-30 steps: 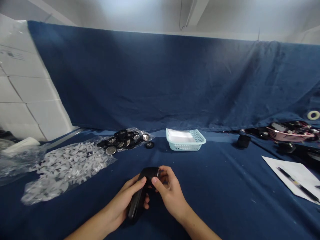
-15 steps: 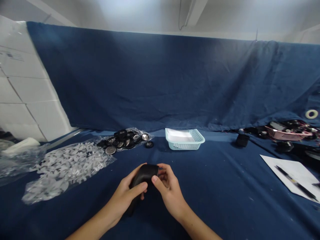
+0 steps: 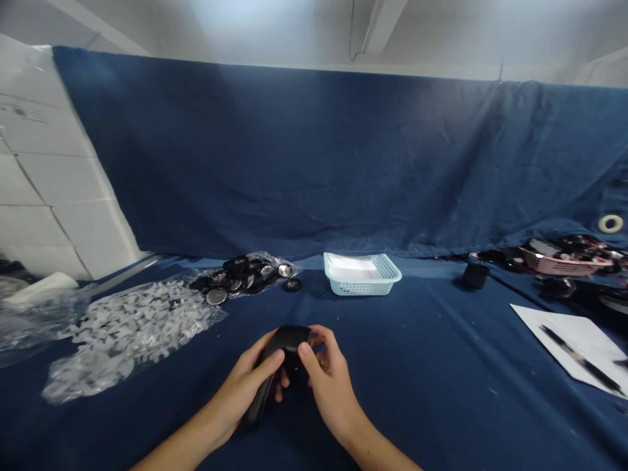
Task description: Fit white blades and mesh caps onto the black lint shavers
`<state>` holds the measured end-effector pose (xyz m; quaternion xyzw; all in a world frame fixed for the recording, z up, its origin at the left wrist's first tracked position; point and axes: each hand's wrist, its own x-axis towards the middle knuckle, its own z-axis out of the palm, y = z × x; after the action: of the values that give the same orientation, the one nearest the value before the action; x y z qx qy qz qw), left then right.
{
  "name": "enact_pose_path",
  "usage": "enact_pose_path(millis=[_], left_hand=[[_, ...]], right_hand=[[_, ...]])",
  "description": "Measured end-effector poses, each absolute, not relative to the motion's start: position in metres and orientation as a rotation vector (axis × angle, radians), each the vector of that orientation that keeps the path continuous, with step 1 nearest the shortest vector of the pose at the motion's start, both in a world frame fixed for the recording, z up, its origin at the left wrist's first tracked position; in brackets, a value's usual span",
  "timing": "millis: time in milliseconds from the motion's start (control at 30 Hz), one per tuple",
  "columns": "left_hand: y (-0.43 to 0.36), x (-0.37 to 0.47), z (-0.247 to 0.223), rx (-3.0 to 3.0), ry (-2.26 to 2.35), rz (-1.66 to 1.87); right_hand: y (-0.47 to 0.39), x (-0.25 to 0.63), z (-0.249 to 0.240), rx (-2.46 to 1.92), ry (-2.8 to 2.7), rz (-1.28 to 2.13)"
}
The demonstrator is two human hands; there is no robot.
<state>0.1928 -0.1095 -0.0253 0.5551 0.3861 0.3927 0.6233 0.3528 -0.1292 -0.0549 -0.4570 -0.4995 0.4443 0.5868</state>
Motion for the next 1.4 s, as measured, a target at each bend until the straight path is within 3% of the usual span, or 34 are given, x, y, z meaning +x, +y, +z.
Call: enact_pose_path(millis=[233, 467, 867, 1400], left_hand=[[-0.105, 0.190, -0.029, 0.902, 0.840, 0.568], [-0.103, 0.188, -0.034, 0.829, 0.825, 0.456], [-0.107, 0.190, -0.030, 0.699, 0.620, 0.510], [-0.106, 0.188, -0.035, 0.876, 0.714, 0.538]], right_hand=[[-0.133, 0.353, -0.056, -1.074, -1.333, 1.002], [-0.135, 0.353, -0.053, -1.174, -1.390, 0.802], [-0.123, 0.358, -0.057, -1.178, -1.134, 0.827], [-0.102, 0.379, -0.064, -1.331, -1.011, 0.685]])
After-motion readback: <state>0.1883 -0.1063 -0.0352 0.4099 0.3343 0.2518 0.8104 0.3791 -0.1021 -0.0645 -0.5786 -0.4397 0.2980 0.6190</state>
